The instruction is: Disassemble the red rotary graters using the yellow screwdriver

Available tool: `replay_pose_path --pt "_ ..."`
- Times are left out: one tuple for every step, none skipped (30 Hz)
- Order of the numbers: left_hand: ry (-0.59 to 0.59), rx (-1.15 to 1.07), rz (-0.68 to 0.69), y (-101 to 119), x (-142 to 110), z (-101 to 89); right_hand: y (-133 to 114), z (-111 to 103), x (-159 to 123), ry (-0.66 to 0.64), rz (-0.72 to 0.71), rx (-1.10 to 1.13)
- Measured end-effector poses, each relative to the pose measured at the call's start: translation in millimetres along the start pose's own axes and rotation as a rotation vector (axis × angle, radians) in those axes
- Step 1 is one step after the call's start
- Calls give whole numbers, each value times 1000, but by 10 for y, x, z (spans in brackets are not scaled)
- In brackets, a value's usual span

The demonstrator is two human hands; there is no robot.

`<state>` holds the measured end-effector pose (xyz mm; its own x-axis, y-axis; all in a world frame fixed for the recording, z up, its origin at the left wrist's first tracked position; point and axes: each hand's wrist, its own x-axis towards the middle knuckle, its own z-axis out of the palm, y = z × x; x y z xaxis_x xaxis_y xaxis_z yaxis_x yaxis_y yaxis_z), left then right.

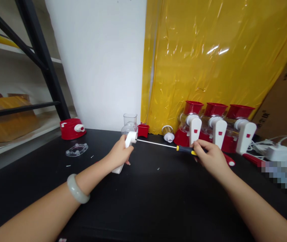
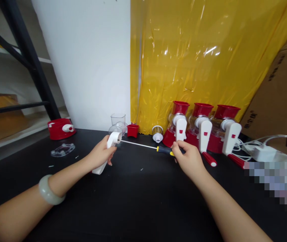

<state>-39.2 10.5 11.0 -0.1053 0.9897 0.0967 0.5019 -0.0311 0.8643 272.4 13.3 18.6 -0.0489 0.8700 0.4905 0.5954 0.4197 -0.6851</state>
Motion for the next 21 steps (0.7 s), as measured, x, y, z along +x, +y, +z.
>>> replay_pose_path --pt "-7 -13 -10 0 3 4 -12 -2 -5 18 -30 -27" --pt "-15 -25 -18 0 5 8 -24 -4 -9 36 -63 -52" --pt "-23 -37 -24 -1 7 12 -36 -6 -14 54 -97 -71" --pt "-31 -49 -29 0 8 16 -47 -9 -19 69 -133 -85" --pt "-37 -62 -36 2 7 21 -57 -11 -23 82 -167 -94" --pt "-41 -76 -45 5 4 25 -64 -14 -27 92 -199 -100" --pt "-44 -91 -55 10 0 30 -68 -17 -32 99 -228 -103" --pt "-47 -106 -65 17 -5 34 -70 -19 -36 104 -252 -107" --pt "-52 -120 -75 24 -11 38 -69 -21 -40 108 -271 -111" --pt "-59 -133 -85 30 -17 40 -68 -22 -44 113 -287 -116" --pt "-68 -145 -94 36 -22 42 -66 -23 -48 118 -299 -122" --pt "-78 -158 -104 39 -25 43 -65 -23 -53 120 -306 -127" --pt "-88 -171 -114 40 -27 44 -64 -22 -56 122 -310 -128" --pt "-97 -182 -125 40 -27 43 -63 -20 -59 120 -306 -124" --pt "-105 -192 -134 38 -26 43 -62 -18 -60 113 -291 -111" --pt "-111 -198 -141 35 -24 43 -58 -16 -58 101 -258 -86" --pt "-115 -197 -143 32 -23 42 -51 -12 -52 84 -204 -46" --pt "-111 -187 -138 30 -21 40 -41 -8 -43 56 -133 17" --pt "-100 -168 -124 30 -20 38 -29 -3 -31 18 -53 106" --pt "-83 -139 -103 31 -20 35 -17 2 -16 -27 28 219" --pt "-61 -102 -76 33 -22 30 -7 7 1 -70 104 348"
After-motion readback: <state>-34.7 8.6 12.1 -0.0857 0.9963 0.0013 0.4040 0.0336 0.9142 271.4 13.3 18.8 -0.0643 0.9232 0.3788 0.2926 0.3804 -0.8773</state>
